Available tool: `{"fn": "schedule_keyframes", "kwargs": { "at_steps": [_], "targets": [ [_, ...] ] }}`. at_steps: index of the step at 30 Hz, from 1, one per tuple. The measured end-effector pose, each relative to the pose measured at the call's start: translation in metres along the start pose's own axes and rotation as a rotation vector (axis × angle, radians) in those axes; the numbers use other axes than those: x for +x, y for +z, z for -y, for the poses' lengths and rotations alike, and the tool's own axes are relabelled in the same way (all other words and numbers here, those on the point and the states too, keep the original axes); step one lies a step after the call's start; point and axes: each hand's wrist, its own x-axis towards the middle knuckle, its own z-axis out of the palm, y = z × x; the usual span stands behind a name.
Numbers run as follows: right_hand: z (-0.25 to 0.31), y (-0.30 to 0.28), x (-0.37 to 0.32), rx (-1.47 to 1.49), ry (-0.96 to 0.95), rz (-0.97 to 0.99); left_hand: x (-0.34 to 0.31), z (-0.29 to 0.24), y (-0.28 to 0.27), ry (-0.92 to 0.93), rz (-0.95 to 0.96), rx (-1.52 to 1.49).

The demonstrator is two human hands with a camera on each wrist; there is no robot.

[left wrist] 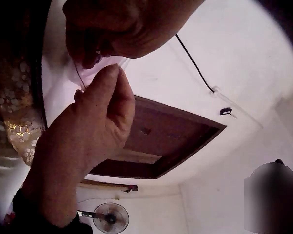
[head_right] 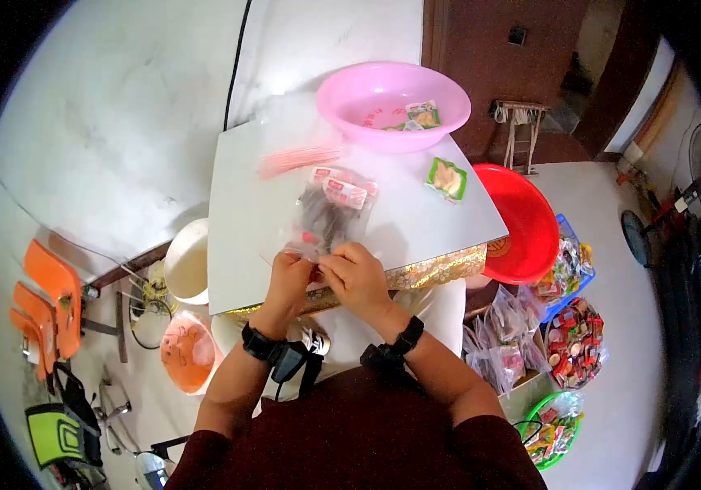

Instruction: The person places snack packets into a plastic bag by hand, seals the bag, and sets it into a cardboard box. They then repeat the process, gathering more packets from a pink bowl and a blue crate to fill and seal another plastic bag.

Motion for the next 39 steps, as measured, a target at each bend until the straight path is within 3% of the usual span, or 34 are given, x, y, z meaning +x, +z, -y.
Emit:
{"fn": "schedule_keyframes", "kwargs": {
  "at_steps": [7, 13, 15, 17, 19, 21, 23, 25, 26, 27, 28, 31, 32, 33, 37, 39],
  "targets": [
    [-0.005, 0.003, -0.005, -0.003, -0.006, -0.029, 0.012, -0.003, 0.02, 0.01, -0.037, -0.118],
    [-0.014, 0.002, -0.009, 0.004, -0.003, -0.042, 0.019, -0.008, 0.027, 0.008, -0.051, 0.052],
    [-0.016, 0.002, -0.009, 0.007, -0.024, -0.062, 0.04, 0.03, 0.01, 0.229, 0.036, 0.092],
    [-0.019, 0.003, -0.01, 0.0, -0.02, -0.065, 0.043, 0.034, 0.01, 0.205, 0.058, 0.026],
    [-0.017, 0.003, -0.013, -0.001, -0.011, -0.06, 0.028, 0.003, 0.022, -0.06, 0.011, -0.138],
    [-0.013, -0.002, -0.012, -0.003, -0.001, -0.051, 0.043, 0.028, 0.009, 0.243, 0.129, 0.109],
    [-0.013, -0.002, -0.01, 0.012, 0.024, 0.001, 0.043, 0.029, -0.003, 0.619, 0.156, 0.618],
    [-0.019, -0.002, -0.01, 0.011, -0.001, -0.006, 0.037, 0.008, -0.004, 1.11, 0.112, 1.348],
    [-0.024, -0.002, -0.011, 0.002, -0.042, -0.034, 0.03, 0.004, -0.002, 0.706, 0.231, 1.078],
    [-0.024, -0.009, -0.01, 0.005, -0.064, -0.012, 0.022, 0.001, 0.0, 0.278, 0.221, 0.597],
    [-0.022, -0.023, -0.006, 0.011, -0.094, 0.015, 0.014, -0.003, 0.002, -0.017, 0.063, 0.256],
    [-0.025, -0.069, -0.008, -0.045, -0.116, -0.085, -0.026, -0.017, -0.003, 0.073, 0.11, 0.653],
    [-0.029, -0.086, -0.012, -0.069, -0.082, -0.108, -0.023, -0.006, -0.026, 0.162, 0.212, 0.952],
    [-0.033, -0.105, -0.019, -0.085, -0.047, -0.128, -0.046, -0.025, -0.004, -0.033, 0.295, 0.827],
    [-0.054, -0.174, -0.064, -0.177, 0.111, -0.217, -0.062, -0.037, 0.042, 0.104, 0.472, 0.882],
    [-0.073, -0.205, -0.091, -0.253, 0.207, -0.262, -0.053, -0.04, 0.083, 0.374, 0.58, 0.944]
  ]
}}
